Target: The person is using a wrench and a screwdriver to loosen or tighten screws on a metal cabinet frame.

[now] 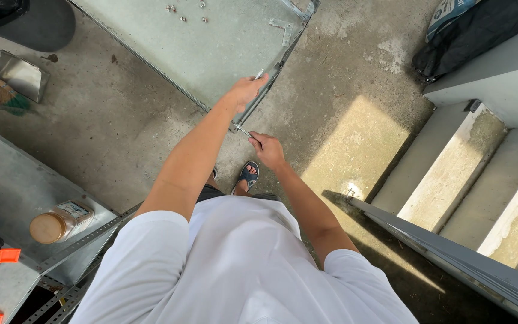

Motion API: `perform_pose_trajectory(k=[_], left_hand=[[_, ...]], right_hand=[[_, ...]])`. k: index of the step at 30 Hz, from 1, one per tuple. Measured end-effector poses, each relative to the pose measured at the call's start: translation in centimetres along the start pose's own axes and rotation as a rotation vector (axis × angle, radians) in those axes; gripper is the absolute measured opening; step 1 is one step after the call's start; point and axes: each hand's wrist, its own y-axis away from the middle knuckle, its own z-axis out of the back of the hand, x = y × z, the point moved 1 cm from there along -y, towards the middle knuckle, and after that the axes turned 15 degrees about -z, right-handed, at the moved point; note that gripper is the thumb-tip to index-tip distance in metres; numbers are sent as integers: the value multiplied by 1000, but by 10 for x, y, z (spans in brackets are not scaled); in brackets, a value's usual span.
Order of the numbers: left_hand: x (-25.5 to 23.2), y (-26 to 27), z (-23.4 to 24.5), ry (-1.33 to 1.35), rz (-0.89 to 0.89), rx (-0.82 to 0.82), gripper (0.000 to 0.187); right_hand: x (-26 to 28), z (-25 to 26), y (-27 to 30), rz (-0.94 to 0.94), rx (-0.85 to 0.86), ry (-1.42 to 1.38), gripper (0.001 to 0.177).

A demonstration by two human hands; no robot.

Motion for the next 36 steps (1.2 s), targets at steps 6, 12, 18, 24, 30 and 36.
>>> perform_pose_trajectory(k=[6,12,18,24,30,36], left_hand=[[0,-11,0,-73,3,43,80],[-2,4,5,31,-40,102,70],[7,-5,5,92,-95,77,81],[2,2,1,-40,-198,102,70],[-1,22,19,86,-296,133,61],[-6,34,38,317,-263,-22,63]], right_hand=[[20,13,-1,-1113,818,-1446,42],[-41,-46,12,-621,387,-770,39],[29,5,1,-420,96,-172,46],[30,16,-10,-1116,898,-1305,44],[19,2,-7,-943,732,-1000,40],[20,7,-11,-1103,897,-1228,44]])
